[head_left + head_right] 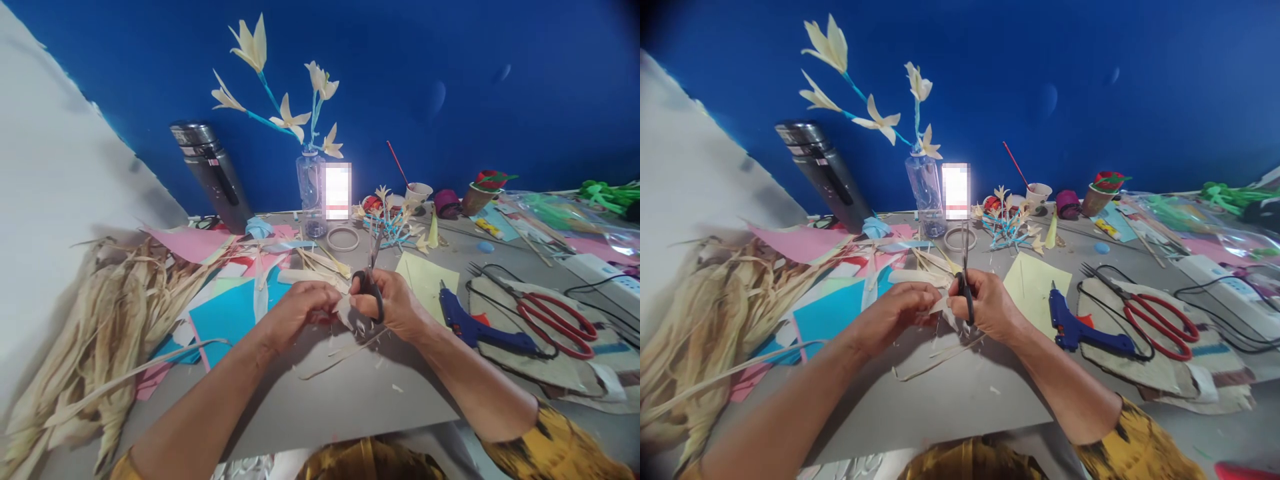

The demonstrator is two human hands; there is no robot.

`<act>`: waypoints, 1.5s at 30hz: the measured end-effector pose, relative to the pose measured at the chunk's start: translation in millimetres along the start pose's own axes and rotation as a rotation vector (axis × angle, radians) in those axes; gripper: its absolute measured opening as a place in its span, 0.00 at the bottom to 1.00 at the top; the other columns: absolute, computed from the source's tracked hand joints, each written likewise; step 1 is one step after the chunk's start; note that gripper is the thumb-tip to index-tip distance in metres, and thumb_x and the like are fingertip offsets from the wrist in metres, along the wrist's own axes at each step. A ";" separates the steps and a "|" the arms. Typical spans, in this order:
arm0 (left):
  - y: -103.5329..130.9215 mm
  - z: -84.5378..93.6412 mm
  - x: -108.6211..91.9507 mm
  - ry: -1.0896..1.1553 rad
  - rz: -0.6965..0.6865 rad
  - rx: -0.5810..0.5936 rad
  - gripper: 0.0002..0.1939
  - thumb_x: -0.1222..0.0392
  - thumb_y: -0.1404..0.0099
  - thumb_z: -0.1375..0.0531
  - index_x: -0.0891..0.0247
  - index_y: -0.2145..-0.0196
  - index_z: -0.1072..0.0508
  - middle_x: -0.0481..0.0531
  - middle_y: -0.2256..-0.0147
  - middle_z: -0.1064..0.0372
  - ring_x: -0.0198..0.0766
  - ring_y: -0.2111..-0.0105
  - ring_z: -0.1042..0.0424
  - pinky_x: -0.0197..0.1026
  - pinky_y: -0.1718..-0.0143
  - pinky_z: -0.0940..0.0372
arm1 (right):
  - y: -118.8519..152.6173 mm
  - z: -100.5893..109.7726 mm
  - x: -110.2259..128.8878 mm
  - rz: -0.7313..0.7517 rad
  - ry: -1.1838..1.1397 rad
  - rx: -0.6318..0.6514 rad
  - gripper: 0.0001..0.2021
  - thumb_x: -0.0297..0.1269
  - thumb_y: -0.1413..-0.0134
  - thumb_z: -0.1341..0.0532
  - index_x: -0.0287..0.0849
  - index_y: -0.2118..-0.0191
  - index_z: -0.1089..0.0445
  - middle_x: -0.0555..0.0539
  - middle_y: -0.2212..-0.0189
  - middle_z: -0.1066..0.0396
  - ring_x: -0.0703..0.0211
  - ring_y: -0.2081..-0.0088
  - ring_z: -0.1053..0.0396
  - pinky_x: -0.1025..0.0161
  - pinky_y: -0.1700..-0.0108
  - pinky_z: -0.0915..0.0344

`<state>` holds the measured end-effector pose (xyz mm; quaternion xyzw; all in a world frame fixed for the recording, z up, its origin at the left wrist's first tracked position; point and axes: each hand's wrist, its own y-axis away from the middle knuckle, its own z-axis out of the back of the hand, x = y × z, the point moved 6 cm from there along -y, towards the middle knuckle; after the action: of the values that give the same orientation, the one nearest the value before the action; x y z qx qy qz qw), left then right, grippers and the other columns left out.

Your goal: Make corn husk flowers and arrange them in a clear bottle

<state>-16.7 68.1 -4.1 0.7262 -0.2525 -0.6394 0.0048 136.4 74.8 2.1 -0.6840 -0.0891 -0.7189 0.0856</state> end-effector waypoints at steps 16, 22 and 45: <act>12.1 -6.1 -10.6 -0.851 -0.306 -0.405 0.05 0.66 0.49 0.45 0.60 0.80 0.37 0.47 0.76 0.35 0.36 0.74 0.38 0.40 0.72 0.47 | 6.5 -13.0 3.2 0.186 0.394 -0.122 0.04 0.34 0.61 0.39 0.41 0.74 0.33 0.54 0.78 0.37 0.65 0.75 0.44 0.66 0.73 0.47; 6.4 11.5 -14.6 -0.674 -0.237 -0.385 0.03 0.64 0.49 0.45 0.61 0.75 0.31 0.49 0.74 0.33 0.37 0.74 0.35 0.40 0.71 0.43 | 7.1 -2.4 2.9 0.206 0.315 -0.225 0.05 0.36 0.57 0.39 0.42 0.72 0.33 0.54 0.77 0.37 0.65 0.75 0.44 0.67 0.73 0.45; 1.1 8.7 -11.3 -0.444 -0.235 -0.209 0.15 0.61 0.44 0.48 0.65 0.68 0.21 0.52 0.73 0.26 0.39 0.74 0.29 0.40 0.70 0.38 | 7.3 -7.0 -4.0 0.178 0.333 -0.220 0.05 0.36 0.58 0.39 0.43 0.72 0.34 0.54 0.78 0.38 0.64 0.76 0.44 0.66 0.73 0.45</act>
<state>-25.8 74.2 5.1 0.5882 -0.0938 -0.8017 -0.0500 131.7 66.0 -2.2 -0.5663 0.0657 -0.8170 0.0871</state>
